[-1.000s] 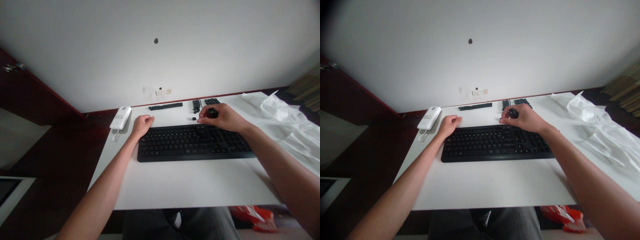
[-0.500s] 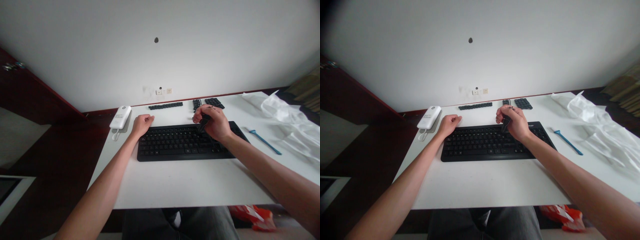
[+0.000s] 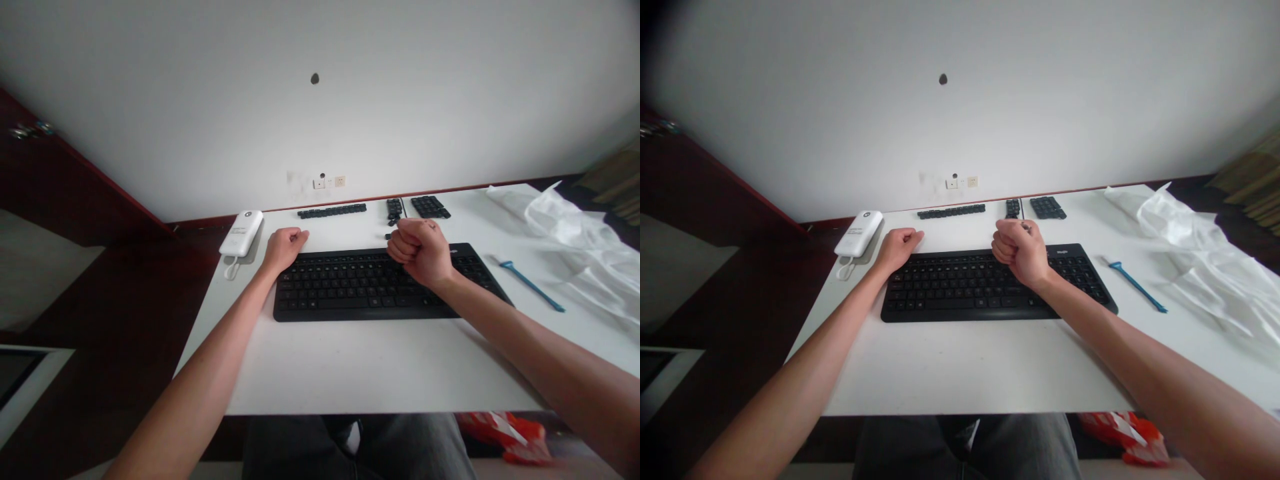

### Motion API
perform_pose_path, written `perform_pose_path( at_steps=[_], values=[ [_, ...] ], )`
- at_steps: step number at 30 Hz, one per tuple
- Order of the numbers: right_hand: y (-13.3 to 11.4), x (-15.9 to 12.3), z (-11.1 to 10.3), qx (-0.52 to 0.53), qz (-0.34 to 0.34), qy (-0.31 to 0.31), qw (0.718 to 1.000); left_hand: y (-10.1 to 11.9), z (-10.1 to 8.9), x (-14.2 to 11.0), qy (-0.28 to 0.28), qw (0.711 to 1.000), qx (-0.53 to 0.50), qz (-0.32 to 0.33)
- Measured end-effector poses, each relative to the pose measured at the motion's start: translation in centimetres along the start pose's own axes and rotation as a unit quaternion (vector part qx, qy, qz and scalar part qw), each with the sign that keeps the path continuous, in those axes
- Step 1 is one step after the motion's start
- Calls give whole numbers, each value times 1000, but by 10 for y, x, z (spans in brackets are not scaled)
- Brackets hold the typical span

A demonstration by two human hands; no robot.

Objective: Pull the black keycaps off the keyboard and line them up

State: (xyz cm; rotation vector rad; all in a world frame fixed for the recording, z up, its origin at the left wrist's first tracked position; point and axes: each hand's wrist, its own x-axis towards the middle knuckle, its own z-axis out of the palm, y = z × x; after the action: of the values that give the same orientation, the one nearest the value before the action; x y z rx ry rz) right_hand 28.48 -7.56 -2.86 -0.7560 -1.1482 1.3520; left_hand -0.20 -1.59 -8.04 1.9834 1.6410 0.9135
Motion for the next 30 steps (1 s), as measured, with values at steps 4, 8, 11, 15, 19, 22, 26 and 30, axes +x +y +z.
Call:
perform_pose_path(
  at_steps=[4, 8, 11, 15, 19, 22, 26, 30],
  values=[
    [7, -2, 4, -12, -8, -20, 1000, -1, 0, 0, 1, 1000, 1, 1],
    [16, -4, 2, -39, -5, -40, 998, 0, 0, 0, 1, 1000, 2, -1],
    [23, -3, -1, -48, -1, -54, 997, 0, 0, 0, 5, 1000, 4, 1],
    [25, -1, -2, -43, 5, -59, 997, 0, 0, 0, 6, 1000, 5, 0],
    [24, -1, 0, -49, 0, -49, 998, 2, 0, -1, 6, 1000, 6, 0],
    [24, -1, 1, -54, -3, -38, 998, 1, 1, 0, 10, 1000, -1, 6],
    [23, -2, 1, -64, -7, -40, 997, -1, 2, 1, 10, 1000, -11, 16],
    [21, -2, 1, -71, -1, -52, 996, 0, 2, 1, 16, 1000, -11, 17]
  ],
)
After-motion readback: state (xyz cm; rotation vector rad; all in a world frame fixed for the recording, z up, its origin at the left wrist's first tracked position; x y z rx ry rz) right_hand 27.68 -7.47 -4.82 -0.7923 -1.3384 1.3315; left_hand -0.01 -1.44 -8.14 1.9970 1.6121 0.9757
